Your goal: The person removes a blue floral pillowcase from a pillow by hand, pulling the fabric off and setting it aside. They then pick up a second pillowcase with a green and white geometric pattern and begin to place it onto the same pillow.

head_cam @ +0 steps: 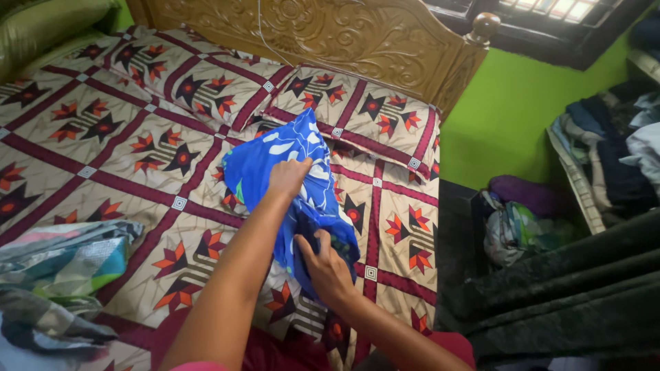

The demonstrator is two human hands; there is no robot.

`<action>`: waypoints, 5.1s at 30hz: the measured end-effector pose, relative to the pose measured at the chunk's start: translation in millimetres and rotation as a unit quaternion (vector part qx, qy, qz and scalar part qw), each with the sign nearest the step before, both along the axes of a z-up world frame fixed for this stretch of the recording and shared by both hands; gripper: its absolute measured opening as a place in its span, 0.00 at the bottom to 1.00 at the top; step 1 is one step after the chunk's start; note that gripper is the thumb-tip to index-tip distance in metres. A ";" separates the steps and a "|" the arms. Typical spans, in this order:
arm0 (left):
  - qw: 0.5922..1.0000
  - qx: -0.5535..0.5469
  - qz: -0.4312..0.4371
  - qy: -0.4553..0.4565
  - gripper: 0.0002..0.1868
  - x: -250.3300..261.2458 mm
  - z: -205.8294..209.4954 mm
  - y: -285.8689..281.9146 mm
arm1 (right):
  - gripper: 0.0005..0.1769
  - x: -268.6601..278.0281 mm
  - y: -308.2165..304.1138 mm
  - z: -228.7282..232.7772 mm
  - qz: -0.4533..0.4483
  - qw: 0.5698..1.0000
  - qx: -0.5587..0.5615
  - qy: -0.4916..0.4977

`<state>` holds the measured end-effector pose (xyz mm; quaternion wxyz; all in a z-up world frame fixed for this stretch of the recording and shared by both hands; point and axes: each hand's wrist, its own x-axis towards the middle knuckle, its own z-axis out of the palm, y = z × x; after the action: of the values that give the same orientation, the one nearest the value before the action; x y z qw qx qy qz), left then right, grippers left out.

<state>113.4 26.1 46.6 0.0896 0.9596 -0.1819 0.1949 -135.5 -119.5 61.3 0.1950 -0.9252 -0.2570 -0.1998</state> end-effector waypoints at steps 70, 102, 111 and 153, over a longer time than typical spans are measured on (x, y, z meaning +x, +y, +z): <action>0.956 -0.157 0.106 0.223 0.18 -137.2 -83.2 -8.4 | 0.31 78.7 -62.1 -55.9 -0.234 0.931 0.105 0.260; 0.897 -0.236 0.201 0.317 0.30 -94.7 -153.4 41.7 | 0.33 73.7 -72.1 -98.6 0.060 0.996 -0.059 -0.009; 0.721 -0.506 0.207 0.426 0.46 -82.5 -175.7 34.1 | 0.49 71.7 -46.8 -97.6 -0.069 0.981 -0.182 0.019; 0.562 -0.827 -0.021 -0.006 0.07 -57.1 64.6 110.0 | 0.31 131.8 -154.2 55.9 -0.099 0.955 0.237 0.151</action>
<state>56.3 136.1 111.1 0.8466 0.4606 0.0386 0.2638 -3.8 -273.6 117.3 0.4248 -0.8924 -0.0770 -0.1312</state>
